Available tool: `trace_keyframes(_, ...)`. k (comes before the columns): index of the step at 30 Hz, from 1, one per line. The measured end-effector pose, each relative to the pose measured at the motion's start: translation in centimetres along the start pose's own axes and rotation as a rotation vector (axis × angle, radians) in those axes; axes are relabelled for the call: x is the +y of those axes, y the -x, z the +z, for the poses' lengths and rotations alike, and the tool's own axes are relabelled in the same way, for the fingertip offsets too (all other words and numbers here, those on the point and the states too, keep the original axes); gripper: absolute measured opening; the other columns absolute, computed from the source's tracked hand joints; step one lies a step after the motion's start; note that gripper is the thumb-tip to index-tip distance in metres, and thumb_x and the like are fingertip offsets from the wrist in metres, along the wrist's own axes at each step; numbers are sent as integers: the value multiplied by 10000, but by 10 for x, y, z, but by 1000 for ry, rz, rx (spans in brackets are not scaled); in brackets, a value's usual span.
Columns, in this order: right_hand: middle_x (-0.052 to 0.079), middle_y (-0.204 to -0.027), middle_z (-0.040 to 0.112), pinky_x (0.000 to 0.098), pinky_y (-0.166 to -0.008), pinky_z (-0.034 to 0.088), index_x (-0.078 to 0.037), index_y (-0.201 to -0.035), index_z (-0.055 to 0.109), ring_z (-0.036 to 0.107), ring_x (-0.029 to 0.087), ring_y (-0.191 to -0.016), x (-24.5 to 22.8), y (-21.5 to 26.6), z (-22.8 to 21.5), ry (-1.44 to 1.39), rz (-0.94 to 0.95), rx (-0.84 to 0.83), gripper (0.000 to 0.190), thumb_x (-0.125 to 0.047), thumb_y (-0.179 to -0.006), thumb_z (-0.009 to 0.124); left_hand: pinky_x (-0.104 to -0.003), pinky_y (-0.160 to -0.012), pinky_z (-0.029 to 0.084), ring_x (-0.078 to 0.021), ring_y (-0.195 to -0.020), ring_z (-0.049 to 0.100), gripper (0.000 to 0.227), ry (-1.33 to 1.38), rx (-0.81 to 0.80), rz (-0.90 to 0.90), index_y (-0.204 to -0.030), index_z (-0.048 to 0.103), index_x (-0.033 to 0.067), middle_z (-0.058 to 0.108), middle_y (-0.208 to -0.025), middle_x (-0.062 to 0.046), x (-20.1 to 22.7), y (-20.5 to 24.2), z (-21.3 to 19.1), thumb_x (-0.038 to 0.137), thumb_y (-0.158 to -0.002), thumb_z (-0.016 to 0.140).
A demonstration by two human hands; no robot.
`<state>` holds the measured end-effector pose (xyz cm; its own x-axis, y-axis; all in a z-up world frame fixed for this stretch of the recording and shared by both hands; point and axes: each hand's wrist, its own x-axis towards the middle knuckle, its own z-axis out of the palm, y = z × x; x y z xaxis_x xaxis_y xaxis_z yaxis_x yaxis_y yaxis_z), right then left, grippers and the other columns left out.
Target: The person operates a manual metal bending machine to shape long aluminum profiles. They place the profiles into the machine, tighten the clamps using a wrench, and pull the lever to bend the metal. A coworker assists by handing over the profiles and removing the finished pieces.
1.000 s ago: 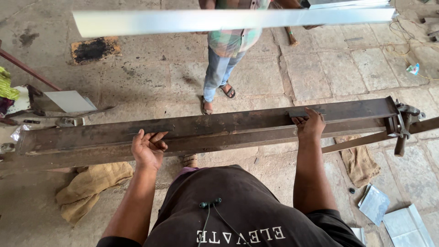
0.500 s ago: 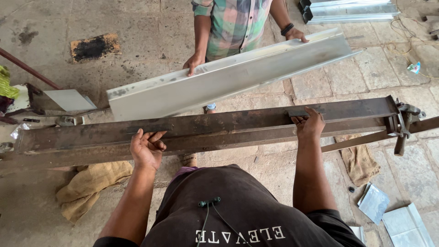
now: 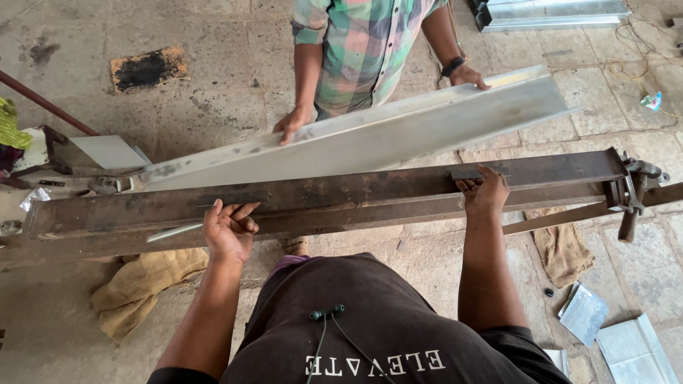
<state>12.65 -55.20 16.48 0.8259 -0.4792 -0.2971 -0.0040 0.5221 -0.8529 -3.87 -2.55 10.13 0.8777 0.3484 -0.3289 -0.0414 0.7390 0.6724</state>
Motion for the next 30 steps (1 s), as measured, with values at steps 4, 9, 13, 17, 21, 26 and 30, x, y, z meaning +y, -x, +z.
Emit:
trace_keyframes(4,181,-951,620,444,-649,595,42,-1157,498,672,299,-780,-2,2,2,10,4,8,255,-15,-935,611,-371,-634,458,-209,-562,517,562,26,7,-16,-957,638,-24,747,-1051,-266,-2,-4,-5,529,-953,537)
trace_keyframes(9,197,-981,627,437,-640,575,32,-1184,473,679,316,-790,-6,8,9,-11,8,-14,292,3,-921,597,-364,-641,450,-209,-569,509,585,24,9,-25,-974,662,-27,751,-1056,-258,-4,-7,-8,541,-955,520)
trace_keyframes(13,204,-1013,643,418,-662,590,46,-1188,478,697,300,-814,-4,9,8,24,17,-2,276,-14,-939,581,-360,-652,452,-198,-584,507,592,5,23,-35,-1004,676,-27,751,-1046,-238,-4,-7,-7,539,-959,505)
trace_keyframes(17,202,-988,643,408,-638,573,45,-1189,502,670,292,-781,8,0,2,29,52,24,273,-11,-939,595,-358,-658,450,-195,-591,509,595,3,34,-54,-1006,661,-36,766,-1051,-230,-10,-9,-11,535,-970,497)
trace_keyframes(21,174,-945,630,394,-592,575,31,-1189,519,644,265,-720,24,-10,-5,81,88,90,285,-22,-934,633,-355,-625,451,-191,-560,499,592,-10,33,-76,-1026,671,-24,763,-1037,-218,-17,-9,-14,534,-977,479)
trace_keyframes(26,146,-835,691,333,-562,622,16,-1114,590,694,222,-615,1,-4,-13,654,128,-47,260,-139,-953,723,-302,-433,384,-130,-466,486,463,-518,83,-217,-1081,699,24,751,-910,-188,3,2,-3,460,-993,572)
trace_keyframes(30,110,-672,635,336,-505,558,-39,-952,657,619,189,-534,-49,-20,-33,957,-13,-94,187,-207,-959,737,-308,-430,471,-157,-452,586,440,-1181,-96,-156,-1007,780,30,794,-820,-112,40,9,16,447,-931,660)
